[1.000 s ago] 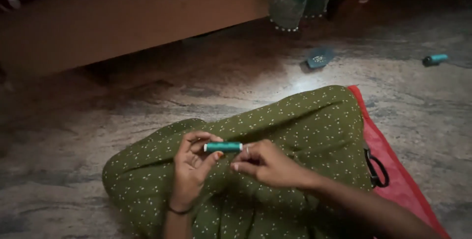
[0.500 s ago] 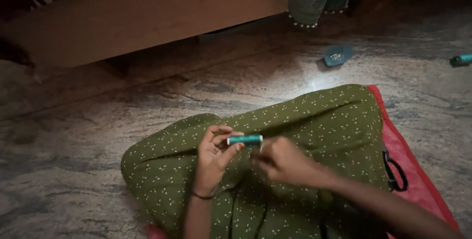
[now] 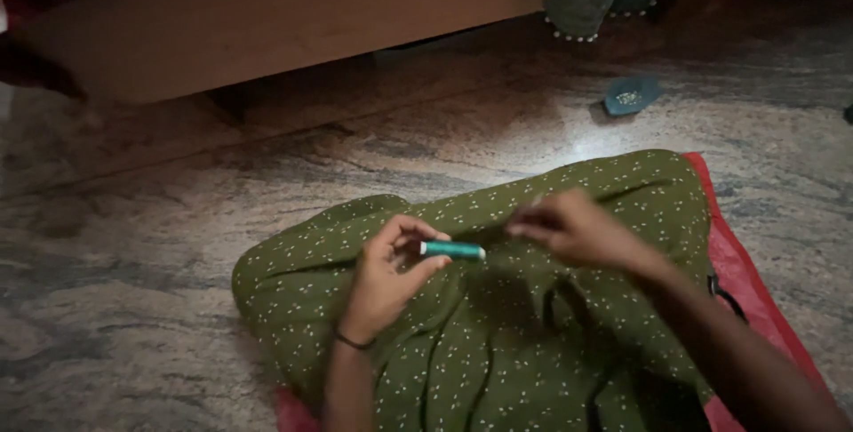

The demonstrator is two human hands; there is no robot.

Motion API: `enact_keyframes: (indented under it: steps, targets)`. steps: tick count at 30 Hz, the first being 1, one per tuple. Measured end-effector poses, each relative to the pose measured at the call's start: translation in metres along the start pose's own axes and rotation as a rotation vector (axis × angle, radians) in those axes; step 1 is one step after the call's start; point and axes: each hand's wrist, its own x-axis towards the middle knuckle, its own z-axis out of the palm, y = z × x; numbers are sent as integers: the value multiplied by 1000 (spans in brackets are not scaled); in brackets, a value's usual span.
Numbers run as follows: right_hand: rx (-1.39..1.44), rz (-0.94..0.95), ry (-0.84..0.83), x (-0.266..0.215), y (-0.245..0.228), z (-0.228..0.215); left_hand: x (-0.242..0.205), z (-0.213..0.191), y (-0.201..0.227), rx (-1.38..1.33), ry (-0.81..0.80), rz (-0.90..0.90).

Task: Trimming loose threads and inspecting the finishing of a green garment with a spool of thread.

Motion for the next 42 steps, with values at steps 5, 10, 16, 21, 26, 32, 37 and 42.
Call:
enact_keyframes:
  steps: [5,10,16,21,26,32,37,42]
  targets:
    - [-84,-50,236,-7,40,-29,5,2,17,754,565,-46]
    - [-283,83,103,-27,67,-29,4,-15,-2,523,678,60]
    - [-151,-73,331,-40,18,-28,12,-14,-19,187,624,126]
    - [246,-225,483,-11,-35,3,20,16,-6,112,572,74]
    - [758,-205,175,27,-40,49,16,33,-1,-100,503,128]
    - [205,-220,303,1,-47,39,17,31,-4,225,507,-15]
    - [-52,-569,467,-12,-44,12,3,36,-17,56,272,-31]
    - [138,-412,320,-9,-28,6,-2,40,-14,-392,90,-31]
